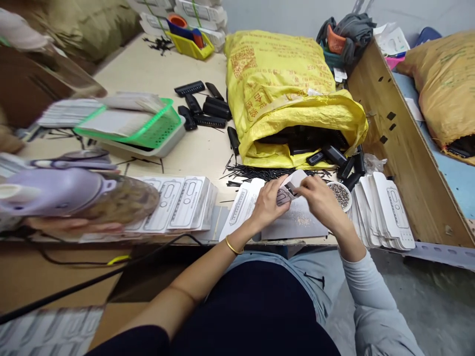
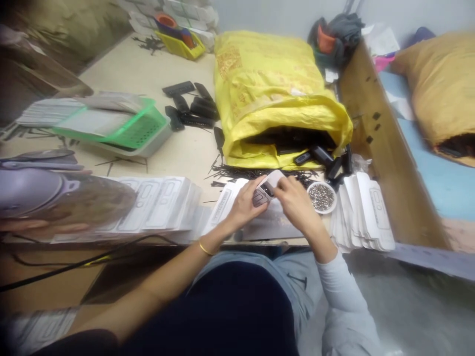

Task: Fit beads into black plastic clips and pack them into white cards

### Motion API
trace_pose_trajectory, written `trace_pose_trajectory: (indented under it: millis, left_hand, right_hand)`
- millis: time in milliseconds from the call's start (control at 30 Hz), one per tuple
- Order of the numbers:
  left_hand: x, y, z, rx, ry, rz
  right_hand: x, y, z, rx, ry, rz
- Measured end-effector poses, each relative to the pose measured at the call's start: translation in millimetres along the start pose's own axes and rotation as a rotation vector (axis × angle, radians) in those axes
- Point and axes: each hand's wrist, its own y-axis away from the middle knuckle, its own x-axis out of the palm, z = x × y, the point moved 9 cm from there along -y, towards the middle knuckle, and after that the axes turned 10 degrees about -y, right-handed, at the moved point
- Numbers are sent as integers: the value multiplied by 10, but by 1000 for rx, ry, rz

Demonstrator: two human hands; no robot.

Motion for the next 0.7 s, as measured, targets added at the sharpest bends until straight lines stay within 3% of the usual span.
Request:
trace_pose_trajectory:
  millis: [67, 100, 233, 333, 400, 533, 700]
  left_hand:
    - [5, 11, -21, 22, 75, -11]
    - [17, 21, -15, 25, 112, -14]
    - [107, 93, 23, 34, 235, -37]
    - [190, 156, -18, 82, 275, -40]
    - [230, 177, -44, 102, 282, -23]
    - [220, 146, 12, 44, 301, -14]
    - [217, 92, 27, 25, 343, 8]
  right_hand:
    - [60, 19, 132, -44, -110, 65]
    - [32, 30, 127, -41, -185, 13]
    - [-10, 114, -296, 169, -438, -371]
    - [235, 142, -639, 340, -669, -584]
    - [416, 131, -743, 393, -784, -682]
    - [657, 178, -715, 446, -788, -766]
    - [757, 395, -691, 471, -950, -876]
